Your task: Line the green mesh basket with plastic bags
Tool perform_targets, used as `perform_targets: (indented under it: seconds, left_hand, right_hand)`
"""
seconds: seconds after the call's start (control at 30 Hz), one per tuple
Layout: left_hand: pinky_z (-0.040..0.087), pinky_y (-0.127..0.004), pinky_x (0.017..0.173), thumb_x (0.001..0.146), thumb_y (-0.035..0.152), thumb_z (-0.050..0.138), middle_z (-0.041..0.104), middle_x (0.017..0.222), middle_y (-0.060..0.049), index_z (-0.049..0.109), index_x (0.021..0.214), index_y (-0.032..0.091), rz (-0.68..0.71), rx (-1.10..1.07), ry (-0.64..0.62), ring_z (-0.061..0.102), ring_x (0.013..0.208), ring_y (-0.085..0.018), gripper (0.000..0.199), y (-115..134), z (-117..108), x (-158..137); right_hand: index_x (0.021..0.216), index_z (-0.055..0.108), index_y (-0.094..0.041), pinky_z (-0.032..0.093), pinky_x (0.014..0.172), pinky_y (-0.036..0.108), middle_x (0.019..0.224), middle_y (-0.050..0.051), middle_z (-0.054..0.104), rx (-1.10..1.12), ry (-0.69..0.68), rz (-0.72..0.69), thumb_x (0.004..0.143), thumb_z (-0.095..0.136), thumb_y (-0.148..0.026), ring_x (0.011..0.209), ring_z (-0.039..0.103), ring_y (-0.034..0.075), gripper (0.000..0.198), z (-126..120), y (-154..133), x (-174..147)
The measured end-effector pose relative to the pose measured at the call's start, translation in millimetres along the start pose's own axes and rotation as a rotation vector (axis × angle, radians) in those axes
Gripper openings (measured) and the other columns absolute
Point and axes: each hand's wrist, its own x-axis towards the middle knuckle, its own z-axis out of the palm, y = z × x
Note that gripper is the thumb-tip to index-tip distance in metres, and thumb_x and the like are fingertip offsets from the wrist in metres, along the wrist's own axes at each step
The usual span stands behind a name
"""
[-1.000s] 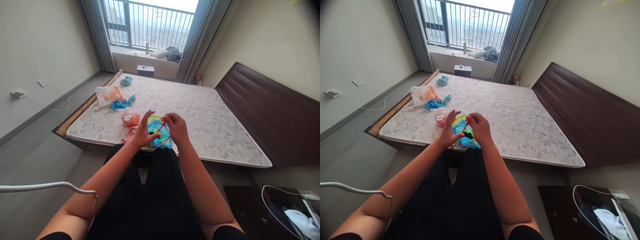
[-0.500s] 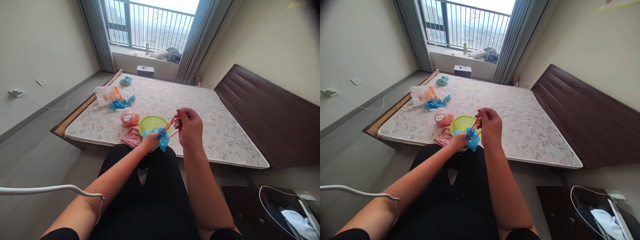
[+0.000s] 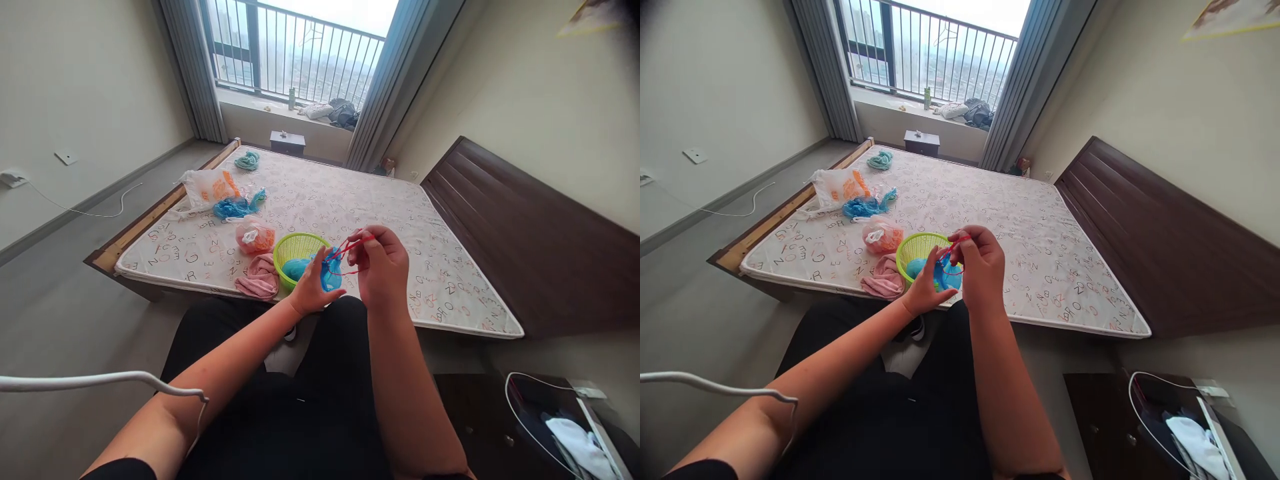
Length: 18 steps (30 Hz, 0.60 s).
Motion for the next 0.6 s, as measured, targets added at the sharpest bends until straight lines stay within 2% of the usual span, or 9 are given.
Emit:
perform_targets:
  seconds: [0.07, 0.13, 0.2, 0.23, 0.27, 0.3, 0.43, 0.53, 0.6]
  left_hand:
    - [0.045, -0.054, 0.112, 0.081, 0.043, 0.079, 0.054, 0.148, -0.021, 0.011, 0.164, 0.021, -0.058, 0.023, 0.039, 0.053, 0.137, -0.035, 0.109, 8.1, 11.6, 6.9]
    - [0.053, -0.046, 0.1, 0.086, 0.037, 0.074, 0.069, 0.125, -0.015, 0.035, 0.156, 0.02, -0.138, 0.077, 0.016, 0.065, 0.118, -0.03, 0.082, 9.2, 17.3, 9.1]
    - [0.056, -0.038, 0.087, 0.092, 0.029, 0.065, 0.074, 0.099, -0.008, 0.063, 0.129, 0.021, -0.195, 0.143, -0.095, 0.071, 0.096, -0.025, 0.038, 3.0, 16.2, 5.5]
    - [0.056, -0.035, 0.083, 0.093, 0.024, 0.061, 0.073, 0.091, -0.006, 0.069, 0.114, 0.021, -0.216, 0.177, -0.155, 0.071, 0.088, -0.023, 0.022, -2.2, 13.6, 1.7]
    - [0.056, -0.033, 0.08, 0.094, 0.02, 0.058, 0.073, 0.087, -0.005, 0.071, 0.102, 0.021, -0.24, 0.207, -0.194, 0.07, 0.085, -0.021, 0.015, -8.5, 10.2, -3.1]
    - [0.056, -0.033, 0.08, 0.093, 0.017, 0.057, 0.072, 0.087, -0.005, 0.071, 0.098, 0.02, -0.265, 0.232, -0.207, 0.07, 0.085, -0.021, 0.015, -15.5, 6.4, -8.6]
    - [0.055, -0.037, 0.091, 0.085, 0.006, 0.057, 0.071, 0.1, -0.009, 0.07, 0.099, 0.018, -0.374, 0.331, -0.175, 0.067, 0.099, -0.024, 0.023, -46.7, -8.3, -33.4]
    - [0.055, -0.04, 0.093, 0.077, -0.002, 0.054, 0.069, 0.101, -0.011, 0.07, 0.098, 0.018, -0.422, 0.399, -0.16, 0.066, 0.099, -0.026, 0.033, -67.8, -18.9, -49.3]
    - [0.055, -0.041, 0.093, 0.077, -0.001, 0.053, 0.067, 0.103, -0.011, 0.069, 0.102, 0.019, -0.421, 0.413, -0.126, 0.065, 0.099, -0.026, 0.036, -78.0, -26.4, -56.6]
  right_hand:
    - [0.084, 0.06, -0.023, 0.047, 0.051, 0.024, 0.08, -0.002, 0.067, 0.025, -0.054, -0.007, 0.087, 0.064, -0.033, 0.053, 0.054, 0.007, 0.012, 6.1, -5.9, -7.4]
    - [0.084, 0.06, -0.022, 0.045, 0.049, 0.023, 0.08, -0.002, 0.066, 0.04, -0.105, -0.024, 0.087, 0.064, -0.032, 0.05, 0.053, 0.007, 0.011, 11.8, -13.1, -15.4]
    - [0.084, 0.06, -0.022, 0.042, 0.045, 0.023, 0.08, -0.002, 0.065, 0.039, -0.108, -0.058, 0.087, 0.062, -0.03, 0.047, 0.051, 0.006, 0.009, 16.2, -21.0, -22.8]
    - [0.083, 0.06, -0.022, 0.041, 0.043, 0.022, 0.078, -0.003, 0.065, 0.034, -0.087, -0.078, 0.088, 0.062, -0.029, 0.046, 0.05, 0.006, 0.008, 17.7, -25.0, -25.9]
    - [0.083, 0.06, -0.022, 0.039, 0.042, 0.021, 0.077, -0.003, 0.063, 0.03, -0.056, -0.099, 0.088, 0.061, -0.028, 0.045, 0.048, 0.005, 0.007, 18.7, -28.9, -28.5]
    - [0.082, 0.06, -0.022, 0.037, 0.041, 0.021, 0.075, -0.003, 0.062, 0.032, -0.021, -0.119, 0.087, 0.06, -0.026, 0.044, 0.047, 0.005, 0.006, 19.1, -33.0, -30.6]
    - [0.078, 0.06, -0.021, 0.031, 0.037, 0.02, 0.072, -0.002, 0.059, 0.092, 0.087, -0.218, 0.083, 0.059, -0.018, 0.045, 0.045, 0.006, 0.006, 14.2, -51.1, -35.2]
    - [0.074, 0.061, -0.02, 0.026, 0.035, 0.02, 0.07, -0.001, 0.057, 0.151, 0.136, -0.28, 0.077, 0.055, -0.011, 0.044, 0.042, 0.007, 0.011, 2.8, -66.7, -37.4]
    - [0.073, 0.062, -0.02, 0.024, 0.035, 0.02, 0.07, -0.001, 0.056, 0.174, 0.149, -0.267, 0.076, 0.057, -0.012, 0.044, 0.04, 0.007, 0.01, -7.0, -75.6, -38.2]
